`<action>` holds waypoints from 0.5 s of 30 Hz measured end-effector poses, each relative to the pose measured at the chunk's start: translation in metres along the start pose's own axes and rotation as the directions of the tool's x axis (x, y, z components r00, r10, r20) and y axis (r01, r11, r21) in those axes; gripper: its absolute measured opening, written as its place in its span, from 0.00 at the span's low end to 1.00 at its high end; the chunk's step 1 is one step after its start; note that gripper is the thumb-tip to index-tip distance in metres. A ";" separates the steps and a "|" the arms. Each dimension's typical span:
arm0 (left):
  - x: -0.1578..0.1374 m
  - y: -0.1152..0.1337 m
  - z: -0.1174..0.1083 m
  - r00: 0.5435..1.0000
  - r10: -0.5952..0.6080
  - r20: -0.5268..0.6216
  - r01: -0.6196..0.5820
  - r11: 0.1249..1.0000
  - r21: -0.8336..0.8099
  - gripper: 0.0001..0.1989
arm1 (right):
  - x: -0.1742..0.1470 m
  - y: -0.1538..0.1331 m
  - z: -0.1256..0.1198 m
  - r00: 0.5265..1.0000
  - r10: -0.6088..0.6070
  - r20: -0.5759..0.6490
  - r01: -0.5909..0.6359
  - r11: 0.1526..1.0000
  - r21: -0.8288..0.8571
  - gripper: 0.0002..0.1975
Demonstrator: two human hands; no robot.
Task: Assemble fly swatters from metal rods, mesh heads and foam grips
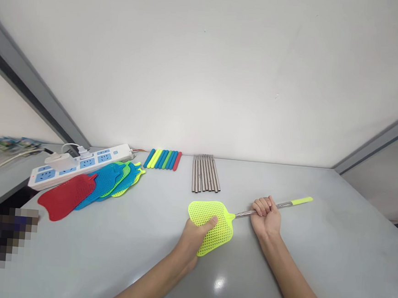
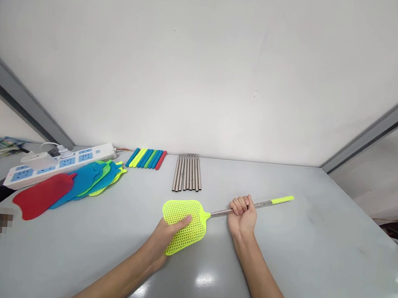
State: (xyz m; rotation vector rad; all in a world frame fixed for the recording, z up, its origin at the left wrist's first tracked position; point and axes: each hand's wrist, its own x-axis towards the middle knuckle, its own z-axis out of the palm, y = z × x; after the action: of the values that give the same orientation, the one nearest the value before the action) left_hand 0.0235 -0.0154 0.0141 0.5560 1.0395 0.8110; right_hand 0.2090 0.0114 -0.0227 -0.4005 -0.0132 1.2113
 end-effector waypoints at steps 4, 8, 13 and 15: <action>0.000 -0.001 0.000 1.000 0.009 0.004 -0.009 1.000 -0.002 0.16 | -0.003 0.005 -0.001 1.000 -0.007 0.010 0.007 0.999 -0.046 0.14; 0.001 -0.003 -0.001 1.000 0.025 -0.002 -0.025 1.000 -0.001 0.17 | -0.005 0.007 0.001 1.000 -0.012 0.024 0.014 0.998 -0.064 0.14; 0.006 -0.008 -0.006 0.996 0.050 0.070 -0.048 0.998 -0.028 0.19 | -0.007 0.009 0.004 0.999 -0.031 0.033 0.033 0.997 -0.075 0.14; 0.007 -0.009 -0.008 0.993 0.054 0.101 -0.050 0.998 -0.042 0.19 | -0.007 0.010 0.005 0.999 -0.023 0.027 0.024 0.999 -0.043 0.14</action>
State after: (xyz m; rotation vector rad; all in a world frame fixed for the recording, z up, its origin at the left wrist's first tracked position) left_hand 0.0207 -0.0149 0.0005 0.5866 0.9166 0.8385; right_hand 0.1961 0.0091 -0.0193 -0.4213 -0.0666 1.1945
